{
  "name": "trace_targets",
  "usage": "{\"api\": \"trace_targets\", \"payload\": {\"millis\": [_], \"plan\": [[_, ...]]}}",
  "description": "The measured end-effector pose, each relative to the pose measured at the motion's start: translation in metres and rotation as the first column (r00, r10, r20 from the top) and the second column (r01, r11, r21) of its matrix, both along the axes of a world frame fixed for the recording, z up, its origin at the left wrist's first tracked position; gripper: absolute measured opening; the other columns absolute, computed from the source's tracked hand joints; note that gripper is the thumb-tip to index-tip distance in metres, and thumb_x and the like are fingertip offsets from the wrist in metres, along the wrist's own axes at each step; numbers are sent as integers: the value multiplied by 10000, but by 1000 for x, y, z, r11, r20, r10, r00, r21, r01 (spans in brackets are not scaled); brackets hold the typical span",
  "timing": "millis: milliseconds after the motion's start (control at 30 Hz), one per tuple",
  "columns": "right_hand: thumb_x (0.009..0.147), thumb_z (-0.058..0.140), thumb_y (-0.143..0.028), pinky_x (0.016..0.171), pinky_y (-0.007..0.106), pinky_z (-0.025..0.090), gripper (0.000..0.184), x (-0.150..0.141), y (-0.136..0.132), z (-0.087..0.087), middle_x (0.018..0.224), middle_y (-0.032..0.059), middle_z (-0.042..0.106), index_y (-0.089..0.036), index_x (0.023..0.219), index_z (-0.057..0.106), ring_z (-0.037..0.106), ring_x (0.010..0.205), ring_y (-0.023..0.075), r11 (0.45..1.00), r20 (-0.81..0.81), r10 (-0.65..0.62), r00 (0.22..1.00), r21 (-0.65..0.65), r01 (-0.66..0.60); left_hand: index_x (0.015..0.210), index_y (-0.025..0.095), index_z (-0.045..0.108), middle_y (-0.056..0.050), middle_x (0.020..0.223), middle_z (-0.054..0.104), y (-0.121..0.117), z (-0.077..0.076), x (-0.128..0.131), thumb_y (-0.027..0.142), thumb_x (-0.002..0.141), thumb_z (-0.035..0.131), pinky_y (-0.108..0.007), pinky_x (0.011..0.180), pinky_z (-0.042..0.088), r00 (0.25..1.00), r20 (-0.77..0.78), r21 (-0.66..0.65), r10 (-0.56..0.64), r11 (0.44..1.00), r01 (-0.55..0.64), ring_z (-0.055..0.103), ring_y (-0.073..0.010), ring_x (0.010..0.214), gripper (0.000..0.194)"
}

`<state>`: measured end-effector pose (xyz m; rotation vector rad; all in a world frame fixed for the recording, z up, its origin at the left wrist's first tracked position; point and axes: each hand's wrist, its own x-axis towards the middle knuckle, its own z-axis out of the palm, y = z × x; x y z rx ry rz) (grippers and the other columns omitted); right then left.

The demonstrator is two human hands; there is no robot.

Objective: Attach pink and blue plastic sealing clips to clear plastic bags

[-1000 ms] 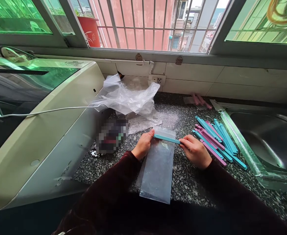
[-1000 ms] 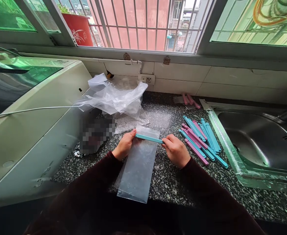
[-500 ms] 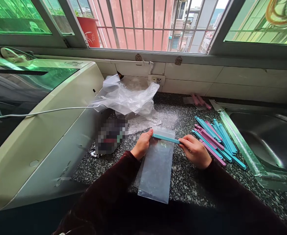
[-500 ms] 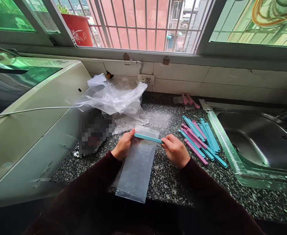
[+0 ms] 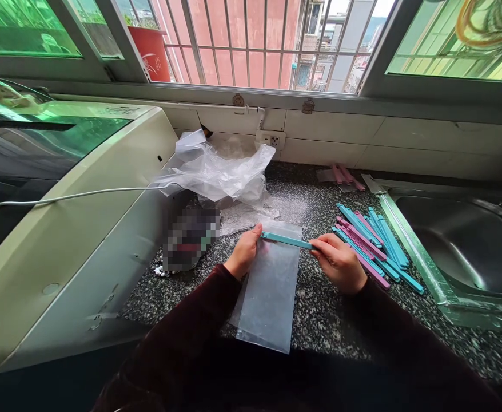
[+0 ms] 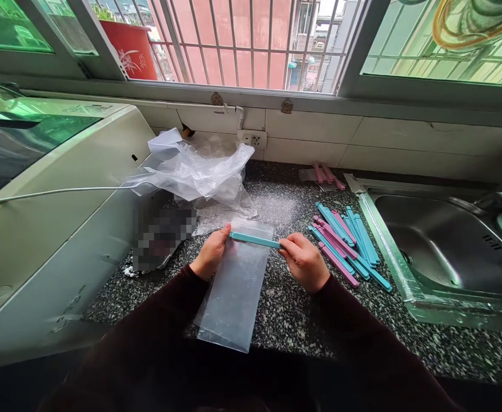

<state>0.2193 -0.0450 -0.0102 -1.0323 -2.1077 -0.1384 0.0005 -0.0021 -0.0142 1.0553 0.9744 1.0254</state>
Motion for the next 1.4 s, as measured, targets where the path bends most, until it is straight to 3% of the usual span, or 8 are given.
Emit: {"api": "trace_targets", "payload": {"millis": [233,633,1067,1400], "plan": [[806,542,-114,607,276,526,208,0,1,2,815,64,563,-186,994,594,575,712,153,1000,-103,25,994,14,-24,543,140,595,1,414,488,5,-7,-3,518,816,425,-241,395,243,1000,-27,12,0,1000,1,368,-91,371,497],[796,564,-102,640,284,528,242,1,0,5,848,60,574,-198,1018,582,575,768,158,998,-165,25,986,68,-14,459,146,520,-1,384,464,2,6,1,449,813,480,-233,363,220,990,115,-134,86,988,-71,358,-79,333,468],[785,573,-93,654,300,528,257,2,-1,6,860,54,587,-212,1011,596,584,763,155,998,-240,27,971,60,-13,509,131,556,9,392,462,3,8,1,492,758,540,-225,363,234,982,161,-164,98,984,-72,355,-75,349,438],[796,569,-163,642,318,542,114,2,-2,8,822,53,619,-197,887,629,603,747,165,997,-287,-47,957,46,63,642,107,636,5,398,483,5,1,-4,519,770,505,-220,354,241,986,137,-147,96,986,-75,373,-83,344,451]]}}
